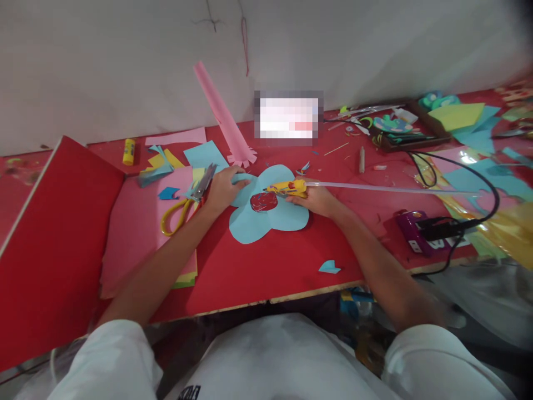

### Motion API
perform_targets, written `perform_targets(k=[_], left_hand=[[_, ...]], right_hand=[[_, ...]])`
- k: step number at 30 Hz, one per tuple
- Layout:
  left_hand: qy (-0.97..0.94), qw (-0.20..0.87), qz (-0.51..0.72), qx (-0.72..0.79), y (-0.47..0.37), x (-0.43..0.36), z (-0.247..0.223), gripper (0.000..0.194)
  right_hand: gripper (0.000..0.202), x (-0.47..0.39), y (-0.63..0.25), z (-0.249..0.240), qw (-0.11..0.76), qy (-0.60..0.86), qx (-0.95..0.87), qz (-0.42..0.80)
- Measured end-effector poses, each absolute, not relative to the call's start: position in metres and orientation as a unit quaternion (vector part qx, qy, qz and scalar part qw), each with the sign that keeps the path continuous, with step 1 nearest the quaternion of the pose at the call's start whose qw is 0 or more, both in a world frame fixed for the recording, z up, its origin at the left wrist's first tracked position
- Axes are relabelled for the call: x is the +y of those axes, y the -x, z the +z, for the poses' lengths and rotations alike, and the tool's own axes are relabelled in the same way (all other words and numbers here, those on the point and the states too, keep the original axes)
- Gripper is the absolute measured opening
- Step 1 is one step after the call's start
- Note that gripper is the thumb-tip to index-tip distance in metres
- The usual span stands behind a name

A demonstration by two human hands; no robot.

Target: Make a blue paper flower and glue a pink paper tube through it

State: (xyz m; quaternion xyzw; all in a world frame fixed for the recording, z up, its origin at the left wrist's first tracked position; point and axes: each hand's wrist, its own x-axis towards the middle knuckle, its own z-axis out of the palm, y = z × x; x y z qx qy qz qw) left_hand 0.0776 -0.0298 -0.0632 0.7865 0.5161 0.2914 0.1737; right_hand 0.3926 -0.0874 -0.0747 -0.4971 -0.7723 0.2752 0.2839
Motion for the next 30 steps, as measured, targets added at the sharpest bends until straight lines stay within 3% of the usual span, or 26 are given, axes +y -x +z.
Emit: perform_targets(k=[6, 12, 17, 24, 30], left_hand=[[-0.783, 0.143, 0.297, 0.527, -0.082, -0.028, -0.060, 0.018], [-0.811, 0.045, 0.274, 0.515, -0.087, -0.045, -0.049, 0.027], [-0.880, 0.107, 0.195, 0.419, -0.089, -0.041, -0.061, 0.022], [-0.872, 0.154, 0.206, 0.417, -0.084, -0.026, -0.075, 0.022], [-0.874, 0.147, 0.211, 0.413, -0.085, -0.027, -0.073, 0.024]], right_hand=[[0.050, -0.086, -0.390, -0.071, 0.277, 0.481, -0.786, 0.270], [0.049, -0.087, -0.391, -0.072, 0.281, 0.489, -0.774, 0.290], [0.056, -0.085, -0.392, -0.079, 0.308, 0.495, -0.753, 0.305], [0.057, -0.083, -0.396, -0.079, 0.333, 0.496, -0.748, 0.288], [0.056, -0.079, -0.393, -0.082, 0.304, 0.491, -0.779, 0.245]])
